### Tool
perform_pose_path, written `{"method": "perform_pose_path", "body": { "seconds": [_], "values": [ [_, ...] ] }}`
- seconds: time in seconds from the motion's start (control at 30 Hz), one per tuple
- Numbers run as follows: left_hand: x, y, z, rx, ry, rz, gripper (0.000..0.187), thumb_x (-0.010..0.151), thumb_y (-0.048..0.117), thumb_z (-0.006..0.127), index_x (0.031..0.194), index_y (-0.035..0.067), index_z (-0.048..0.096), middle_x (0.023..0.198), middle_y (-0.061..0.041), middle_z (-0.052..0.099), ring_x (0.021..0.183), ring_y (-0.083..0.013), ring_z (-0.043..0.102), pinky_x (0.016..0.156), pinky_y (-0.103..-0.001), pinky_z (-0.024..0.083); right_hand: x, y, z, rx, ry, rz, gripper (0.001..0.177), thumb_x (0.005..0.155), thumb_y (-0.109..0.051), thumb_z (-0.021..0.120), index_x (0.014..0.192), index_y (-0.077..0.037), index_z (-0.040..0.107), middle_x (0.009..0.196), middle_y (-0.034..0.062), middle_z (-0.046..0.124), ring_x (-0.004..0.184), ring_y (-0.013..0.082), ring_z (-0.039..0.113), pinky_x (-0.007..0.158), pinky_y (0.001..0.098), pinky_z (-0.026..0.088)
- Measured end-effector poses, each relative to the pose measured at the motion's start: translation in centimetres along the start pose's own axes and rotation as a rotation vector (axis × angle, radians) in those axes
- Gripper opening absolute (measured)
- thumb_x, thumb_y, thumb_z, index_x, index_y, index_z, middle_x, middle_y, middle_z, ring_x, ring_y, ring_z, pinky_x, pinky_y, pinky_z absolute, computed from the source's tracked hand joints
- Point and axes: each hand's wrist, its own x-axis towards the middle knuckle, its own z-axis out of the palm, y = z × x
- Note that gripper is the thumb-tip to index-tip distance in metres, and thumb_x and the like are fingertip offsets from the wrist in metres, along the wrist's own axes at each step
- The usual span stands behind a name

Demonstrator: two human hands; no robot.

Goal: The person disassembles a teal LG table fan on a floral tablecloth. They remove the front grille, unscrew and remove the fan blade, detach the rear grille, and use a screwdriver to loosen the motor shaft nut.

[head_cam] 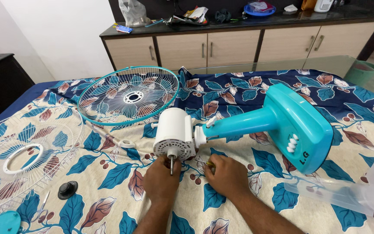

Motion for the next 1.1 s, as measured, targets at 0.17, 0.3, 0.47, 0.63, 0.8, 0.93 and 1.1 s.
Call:
{"method": "perform_pose_path", "body": {
  "seconds": [0.17, 0.3, 0.47, 0.63, 0.8, 0.93, 1.1],
  "values": [
    [0.00, 0.03, -0.12, 0.028, -0.009, -0.035, 0.026, 0.084, 0.036, 0.075, 0.093, 0.012, 0.076, 0.084, -0.008, 0.076, 0.077, -0.0324, 0.073, 0.067, -0.045, 0.055, -0.15, 0.01, 0.17, 0.021, 0.024, -0.004, 0.021, 0.082, -0.032, 0.072, 0.079, -0.012, 0.067, 0.075, 0.0090, 0.072, 0.069, 0.0318, 0.071, 0.060, 0.0475, 0.056],
    [0.01, -0.04, 0.03, 0.029, -0.024, -0.040, 0.025, 0.086, 0.037, 0.073, 0.094, 0.013, 0.076, 0.083, -0.009, 0.076, 0.075, -0.0319, 0.073, 0.067, -0.045, 0.055, -0.12, 0.10, 0.21, 0.025, 0.034, -0.011, 0.020, 0.081, -0.031, 0.072, 0.079, -0.011, 0.067, 0.075, 0.0093, 0.072, 0.069, 0.0327, 0.071, 0.060, 0.0480, 0.055],
    [0.15, -0.34, 0.29, 0.089, -0.051, -0.020, 0.029, 0.089, 0.041, 0.069, 0.091, 0.012, 0.076, 0.081, -0.011, 0.075, 0.075, -0.0346, 0.071, 0.068, -0.048, 0.054, -0.11, 0.08, 0.23, 0.023, 0.038, -0.017, 0.020, 0.081, -0.031, 0.072, 0.078, -0.011, 0.067, 0.074, 0.0094, 0.072, 0.068, 0.0325, 0.071, 0.060, 0.0477, 0.055],
    [0.28, -0.39, 0.35, 0.127, -0.075, -0.017, 0.032, 0.090, 0.043, 0.067, 0.089, 0.012, 0.075, 0.080, -0.013, 0.074, 0.074, -0.0360, 0.071, 0.068, -0.049, 0.053, -0.15, 0.06, 0.15, 0.032, 0.028, -0.005, 0.020, 0.081, -0.031, 0.072, 0.079, -0.012, 0.067, 0.075, 0.0088, 0.072, 0.068, 0.0320, 0.071, 0.059, 0.0471, 0.056],
    [0.30, -0.09, 0.10, 0.125, -0.114, -0.049, 0.037, 0.087, 0.047, 0.069, 0.085, 0.010, 0.074, 0.078, -0.013, 0.074, 0.073, -0.0330, 0.072, 0.068, -0.047, 0.054, -0.07, -0.01, 0.02, 0.015, -0.001, 0.005, 0.020, 0.082, -0.031, 0.072, 0.079, -0.012, 0.067, 0.075, 0.0084, 0.072, 0.068, 0.0300, 0.072, 0.060, 0.0454, 0.056],
    [0.18, 0.00, -0.06, 0.096, -0.081, -0.040, 0.033, 0.089, 0.043, 0.067, 0.086, 0.011, 0.075, 0.078, -0.012, 0.074, 0.072, -0.0337, 0.071, 0.066, -0.048, 0.053, -0.09, 0.04, 0.12, 0.019, -0.019, 0.015, 0.020, 0.082, -0.032, 0.072, 0.080, -0.012, 0.067, 0.075, 0.0080, 0.072, 0.067, 0.0293, 0.072, 0.059, 0.0448, 0.056],
    [0.21, 0.03, -0.09, 0.064, -0.061, -0.013, 0.031, 0.087, 0.041, 0.068, 0.087, 0.011, 0.075, 0.079, -0.013, 0.074, 0.072, -0.0362, 0.070, 0.066, -0.049, 0.053, -0.06, 0.18, 0.32, 0.018, 0.039, -0.028, 0.020, 0.081, -0.031, 0.072, 0.078, -0.012, 0.067, 0.075, 0.0091, 0.072, 0.068, 0.0313, 0.071, 0.059, 0.0465, 0.055]
  ]
}}
